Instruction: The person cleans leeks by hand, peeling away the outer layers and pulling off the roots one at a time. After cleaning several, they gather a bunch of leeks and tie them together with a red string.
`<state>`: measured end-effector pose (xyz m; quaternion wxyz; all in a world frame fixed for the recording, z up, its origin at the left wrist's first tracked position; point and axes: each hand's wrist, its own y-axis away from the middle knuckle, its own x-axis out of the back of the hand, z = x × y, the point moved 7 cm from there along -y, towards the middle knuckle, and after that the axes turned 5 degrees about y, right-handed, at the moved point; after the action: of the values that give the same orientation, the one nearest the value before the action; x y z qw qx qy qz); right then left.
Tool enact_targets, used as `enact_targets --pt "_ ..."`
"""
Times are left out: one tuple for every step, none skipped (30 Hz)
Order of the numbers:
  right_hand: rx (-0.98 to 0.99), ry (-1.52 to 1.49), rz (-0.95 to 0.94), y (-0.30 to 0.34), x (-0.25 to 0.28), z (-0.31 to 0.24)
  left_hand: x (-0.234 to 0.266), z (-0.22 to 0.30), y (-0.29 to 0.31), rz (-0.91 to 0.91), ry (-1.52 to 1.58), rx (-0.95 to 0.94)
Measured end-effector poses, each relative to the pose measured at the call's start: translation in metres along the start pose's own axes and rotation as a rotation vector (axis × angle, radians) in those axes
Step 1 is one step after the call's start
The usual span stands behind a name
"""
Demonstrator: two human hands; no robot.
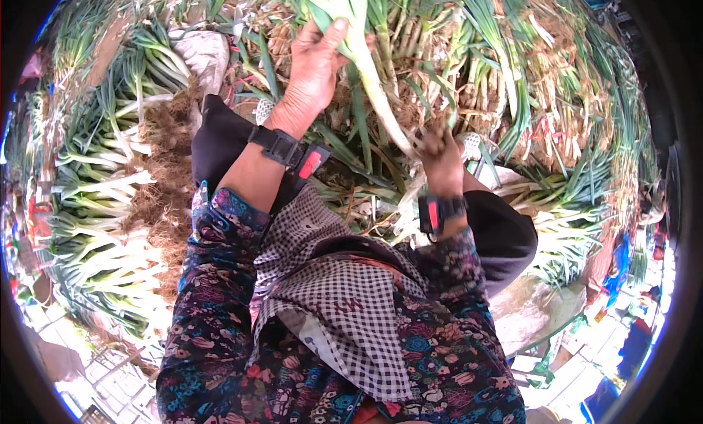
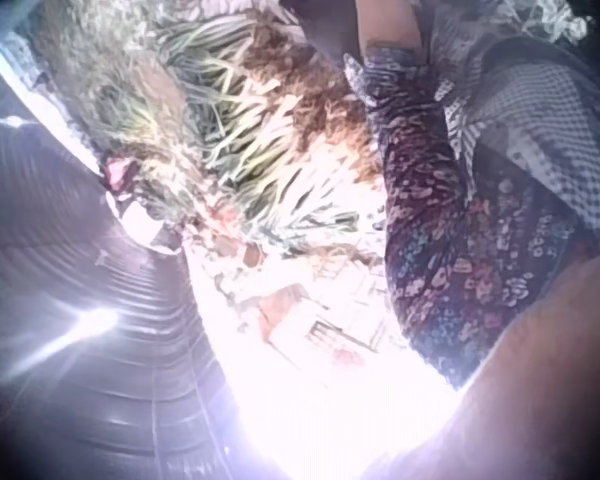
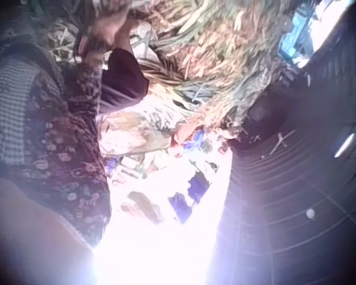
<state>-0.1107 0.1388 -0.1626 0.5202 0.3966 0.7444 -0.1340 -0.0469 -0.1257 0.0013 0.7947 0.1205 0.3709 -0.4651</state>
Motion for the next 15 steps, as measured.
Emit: enact_targets --pt "0.021 0.498 0.379 0.028 -0.024 0.003 0.022 0.018 0.001 0.017 0.018 -0.04" --pt "0.069 0.981 0.495 0.044 0.0 -0.019 0.021 0.02 -0.003 -0.004 0.036 -0.059" --pt "0.018 1.533 0.364 0.055 0.033 -0.03 0.017 0.019 -0.007 -0.01 0.045 -0.059" --pt "0.051 2.075 0.238 0.068 0.065 -0.039 0.012 0.018 -0.01 -0.036 0.092 -0.03" --pt "-0.018 2.377 0.092 0.079 0.05 -0.032 0.017 0.023 -0.009 -0.042 0.121 -0.013" --pt "-0.015 2.377 0.08 0.075 0.03 -0.034 0.017 0.023 -0.007 -0.028 0.138 0.026" --pt "0.142 2.125 -0.017 0.067 -0.007 -0.032 0.019 0.025 -0.005 -0.023 0.133 0.018" --pt "0.281 1.867 -0.097 0.067 -0.04 -0.032 0.02 0.025 -0.003 -0.023 0.186 0.029" --pt "0.286 1.865 -0.098 0.068 -0.059 -0.028 0.019 0.025 -0.004 -0.028 0.234 0.041" --pt "0.078 1.883 -0.218 0.067 -0.071 -0.01 0.025 0.031 -0.007 0.034 0.218 -0.004" --pt "-0.131 1.888 -0.339 0.068 -0.076 0.008 0.025 0.037 -0.008 -0.003 0.154 -0.016" --pt "-0.076 1.953 -0.409 0.071 -0.086 0.012 0.023 0.035 -0.009 -0.014 0.156 -0.024" --pt "-0.029 2.01 -0.487 0.076 -0.102 0.022 0.018 0.033 -0.005 -0.015 0.152 -0.03" --pt "-0.039 1.799 -0.419 0.069 -0.118 0.028 0.016 0.03 -0.001 0.018 0.188 -0.024" --pt "-0.034 1.8 -0.415 0.063 -0.133 0.036 0.007 0.024 0.004 0.046 0.233 -0.009"
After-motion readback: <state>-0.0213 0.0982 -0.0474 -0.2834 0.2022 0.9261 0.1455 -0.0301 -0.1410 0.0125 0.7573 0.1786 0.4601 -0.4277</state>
